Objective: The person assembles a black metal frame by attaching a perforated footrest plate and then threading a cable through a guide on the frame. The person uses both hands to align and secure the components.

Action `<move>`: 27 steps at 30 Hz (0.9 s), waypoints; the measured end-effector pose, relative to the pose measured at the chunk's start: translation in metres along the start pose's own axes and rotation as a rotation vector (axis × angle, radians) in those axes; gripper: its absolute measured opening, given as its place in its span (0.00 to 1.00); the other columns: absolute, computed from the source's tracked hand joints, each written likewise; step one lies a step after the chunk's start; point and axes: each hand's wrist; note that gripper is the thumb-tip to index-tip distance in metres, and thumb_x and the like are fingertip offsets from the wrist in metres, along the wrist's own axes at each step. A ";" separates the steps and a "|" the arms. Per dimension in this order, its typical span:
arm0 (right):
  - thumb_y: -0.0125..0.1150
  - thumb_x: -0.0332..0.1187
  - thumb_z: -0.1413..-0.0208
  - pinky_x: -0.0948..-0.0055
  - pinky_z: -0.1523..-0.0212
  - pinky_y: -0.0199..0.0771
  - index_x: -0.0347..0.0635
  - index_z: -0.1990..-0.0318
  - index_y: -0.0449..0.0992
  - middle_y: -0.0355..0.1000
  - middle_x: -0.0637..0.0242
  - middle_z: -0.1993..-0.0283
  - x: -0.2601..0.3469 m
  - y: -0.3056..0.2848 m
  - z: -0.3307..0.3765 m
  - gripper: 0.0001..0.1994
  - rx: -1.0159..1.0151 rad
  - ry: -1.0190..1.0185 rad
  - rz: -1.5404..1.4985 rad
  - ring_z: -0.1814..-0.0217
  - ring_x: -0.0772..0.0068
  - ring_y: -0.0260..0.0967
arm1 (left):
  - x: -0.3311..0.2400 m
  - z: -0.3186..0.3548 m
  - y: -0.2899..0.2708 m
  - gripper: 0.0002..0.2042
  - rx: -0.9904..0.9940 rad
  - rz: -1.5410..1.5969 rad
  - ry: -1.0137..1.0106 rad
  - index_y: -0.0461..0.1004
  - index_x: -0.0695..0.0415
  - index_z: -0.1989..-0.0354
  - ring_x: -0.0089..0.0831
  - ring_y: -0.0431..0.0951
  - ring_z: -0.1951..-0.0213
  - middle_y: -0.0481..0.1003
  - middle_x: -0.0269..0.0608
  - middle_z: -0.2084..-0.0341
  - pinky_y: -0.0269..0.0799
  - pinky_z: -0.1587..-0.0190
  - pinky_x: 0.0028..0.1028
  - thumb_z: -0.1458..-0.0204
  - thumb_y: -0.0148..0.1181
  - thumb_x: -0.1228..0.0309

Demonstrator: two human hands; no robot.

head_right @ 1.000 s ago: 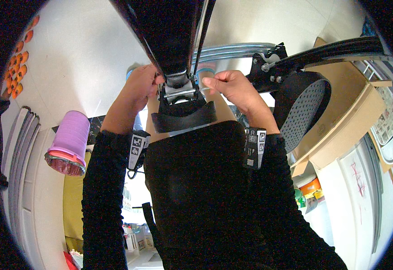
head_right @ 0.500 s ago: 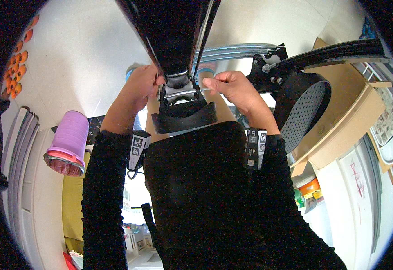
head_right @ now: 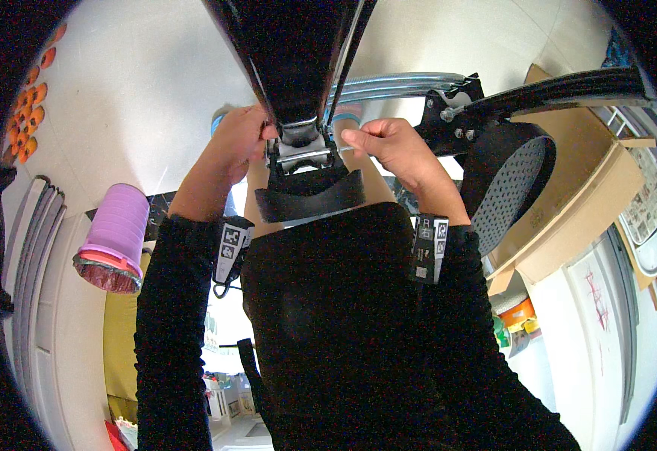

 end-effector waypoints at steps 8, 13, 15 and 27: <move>0.62 0.44 0.49 0.85 0.86 0.37 0.42 0.78 0.73 0.56 0.82 0.87 0.002 0.000 0.001 0.15 -0.007 0.006 0.003 0.88 0.91 0.42 | 0.001 0.008 -0.002 0.16 -0.034 0.075 -0.070 0.67 0.58 0.76 0.19 0.55 0.88 0.64 0.32 0.86 0.50 0.86 0.22 0.44 0.44 0.59; 0.62 0.44 0.49 0.85 0.86 0.37 0.42 0.78 0.73 0.56 0.82 0.87 0.000 0.000 0.001 0.15 -0.006 0.011 0.000 0.88 0.91 0.42 | 0.003 0.010 -0.001 0.16 -0.049 0.158 -0.107 0.66 0.58 0.75 0.19 0.55 0.88 0.63 0.32 0.86 0.49 0.86 0.22 0.42 0.43 0.60; 0.62 0.43 0.48 0.85 0.86 0.37 0.42 0.78 0.73 0.56 0.82 0.87 0.000 0.000 0.001 0.15 -0.011 0.011 0.009 0.88 0.91 0.42 | 0.004 0.011 -0.001 0.15 -0.077 0.226 -0.155 0.66 0.58 0.75 0.19 0.55 0.89 0.63 0.31 0.86 0.49 0.86 0.22 0.42 0.43 0.60; 0.62 0.44 0.48 0.86 0.87 0.39 0.41 0.78 0.74 0.59 0.80 0.86 0.001 -0.001 0.001 0.16 -0.001 -0.004 0.007 0.89 0.91 0.43 | 0.008 0.010 0.005 0.13 -0.114 0.346 -0.225 0.63 0.56 0.75 0.21 0.51 0.90 0.61 0.31 0.87 0.45 0.88 0.22 0.41 0.42 0.62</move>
Point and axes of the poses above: each hand's wrist, its own z-axis away from the middle knuckle, its own y-axis out of the palm, x = y × z
